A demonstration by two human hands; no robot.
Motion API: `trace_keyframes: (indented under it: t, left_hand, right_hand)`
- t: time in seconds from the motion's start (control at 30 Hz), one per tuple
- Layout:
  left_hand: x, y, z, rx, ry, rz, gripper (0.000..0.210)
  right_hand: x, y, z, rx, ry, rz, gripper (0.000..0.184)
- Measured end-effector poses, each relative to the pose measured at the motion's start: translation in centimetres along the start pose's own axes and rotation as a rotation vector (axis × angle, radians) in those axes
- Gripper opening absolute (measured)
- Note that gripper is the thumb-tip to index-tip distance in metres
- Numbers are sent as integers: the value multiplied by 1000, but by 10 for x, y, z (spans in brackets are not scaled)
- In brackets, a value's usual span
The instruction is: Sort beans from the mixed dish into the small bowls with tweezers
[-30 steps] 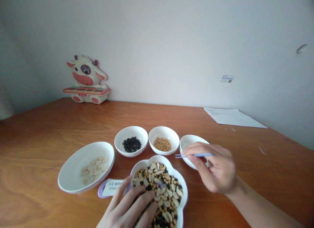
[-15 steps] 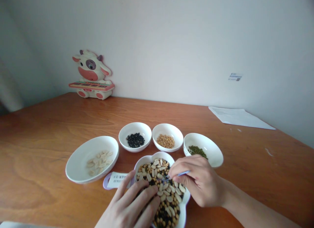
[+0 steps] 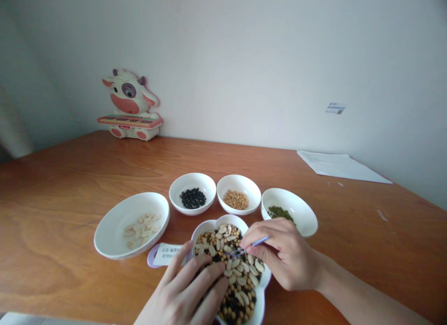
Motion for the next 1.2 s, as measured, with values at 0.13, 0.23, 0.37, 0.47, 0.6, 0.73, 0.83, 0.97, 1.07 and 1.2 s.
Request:
trace_keyframes:
  t: [0.13,0.23,0.37,0.47,0.6,0.73,0.83,0.97,1.07,1.2]
  left_hand:
    - [0,0,1,1,-4,0,29]
    - [0,0,0,1,-1,1,28]
    - [-1,0,-1,4,0,2,26]
    - [-1,0,-1,3,1,8,26]
    - [0,3,-1,5,-7,-4,29]
    - [0,4,1,6,-3,-23,32]
    - [1,3,1,9,-9,-30,32]
    - [2,1,-1,6,-28,-36,33]
    - [2,1,-1,17,-19,-24,33]
    - [1,3,1,26,-10,-30,35]
  right_hand:
    - [0,1,0,3,5,-9,15]
    - [-1,2,0,7,9,-3,15]
    - [-1,1,0,32,0,-4,15]
    - [-1,0,-1,50,-3,-7,14]
    - [0,0,-1,46,1,-10,14]
    - [0,2,0,12,-9,24,14]
    - [-1,3,2,6,-11,38,15]
    - [-1,3,2,6,-7,36,15]
    - [0,3,1,0,-8,34,16]
    - [0,4,0,2,-12,33,15]
Point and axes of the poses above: each hand's wrist, its own z-axis towards the middle knuckle, its own y-axis out of the palm, x = y × z, the point moved 2 cm from there along z, towards the middle knuckle, and after that the axes turned 4 degrees about -y, right-handed, at the moved point
